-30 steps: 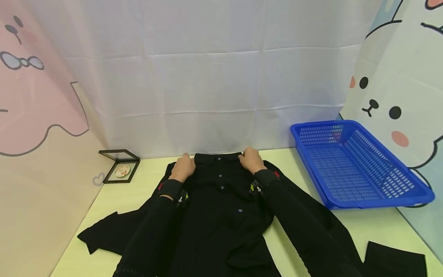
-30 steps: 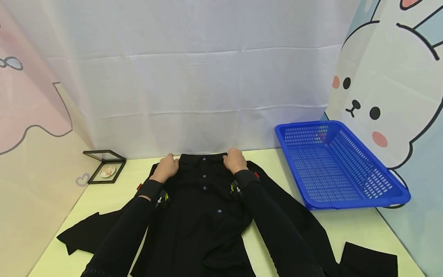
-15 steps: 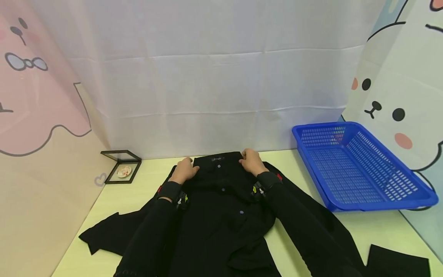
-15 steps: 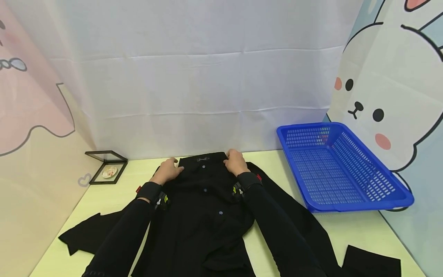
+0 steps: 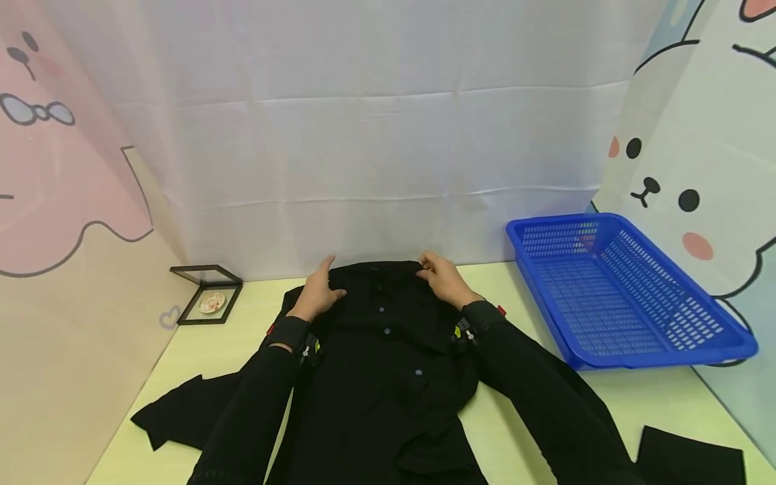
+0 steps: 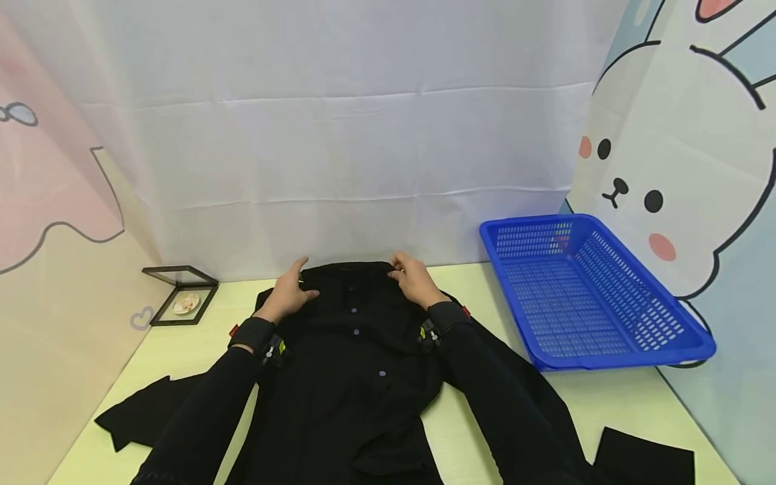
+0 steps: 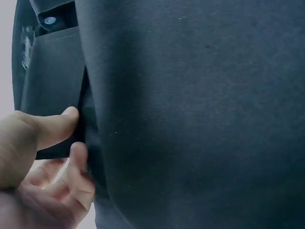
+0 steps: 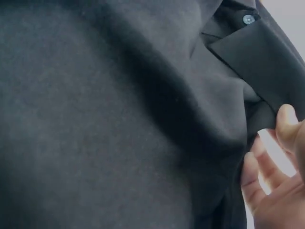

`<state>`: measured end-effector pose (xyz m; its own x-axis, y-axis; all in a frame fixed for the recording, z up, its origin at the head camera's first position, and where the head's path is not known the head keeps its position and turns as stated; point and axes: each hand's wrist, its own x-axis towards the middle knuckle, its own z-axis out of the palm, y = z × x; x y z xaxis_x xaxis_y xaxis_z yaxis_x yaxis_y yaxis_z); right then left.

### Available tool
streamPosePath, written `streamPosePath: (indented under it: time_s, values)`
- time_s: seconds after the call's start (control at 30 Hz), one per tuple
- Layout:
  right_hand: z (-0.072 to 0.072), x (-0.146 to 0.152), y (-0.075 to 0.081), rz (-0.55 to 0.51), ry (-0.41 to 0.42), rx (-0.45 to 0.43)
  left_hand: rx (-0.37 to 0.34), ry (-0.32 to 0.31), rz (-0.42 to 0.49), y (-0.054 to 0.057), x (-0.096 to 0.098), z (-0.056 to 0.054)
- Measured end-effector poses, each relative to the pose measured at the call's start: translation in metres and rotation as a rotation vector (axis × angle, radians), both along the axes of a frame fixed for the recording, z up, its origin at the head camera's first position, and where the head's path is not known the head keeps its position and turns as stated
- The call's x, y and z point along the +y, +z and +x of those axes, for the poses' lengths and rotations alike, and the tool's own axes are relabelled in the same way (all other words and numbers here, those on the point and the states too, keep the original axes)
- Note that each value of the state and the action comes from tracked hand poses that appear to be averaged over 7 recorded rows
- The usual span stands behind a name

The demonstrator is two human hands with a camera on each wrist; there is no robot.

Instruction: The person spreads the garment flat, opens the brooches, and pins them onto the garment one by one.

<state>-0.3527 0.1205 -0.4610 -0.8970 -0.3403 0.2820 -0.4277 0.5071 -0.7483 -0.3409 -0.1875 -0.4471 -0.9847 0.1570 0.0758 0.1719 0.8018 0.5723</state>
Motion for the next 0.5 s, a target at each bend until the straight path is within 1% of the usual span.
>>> streamPosePath:
  time_s: [0.17, 0.27, 0.37, 0.43, 0.47, 0.5]
  values:
    - [0.001, 0.004, -0.002, 0.065, -0.017, -0.014, 0.101, 0.003, -0.028, -0.005, 0.000, 0.003]
    - [0.001, 0.005, -0.001, 0.137, -0.010, -0.010, 0.140, 0.012, -0.051, -0.003, 0.001, 0.006]
    - [0.000, 0.003, 0.003, 0.195, -0.001, -0.028, 0.163, 0.053, -0.103, 0.003, 0.002, 0.007]
    - [0.002, 0.002, 0.006, 0.209, 0.001, -0.059, 0.163, 0.080, -0.121, 0.007, 0.002, 0.007]
    - [0.002, 0.002, 0.007, 0.204, 0.002, -0.085, 0.160, 0.083, -0.117, 0.008, 0.003, 0.007]
    - [0.002, 0.002, 0.008, 0.191, -0.003, -0.112, 0.152, 0.079, -0.093, 0.010, 0.003, 0.006]
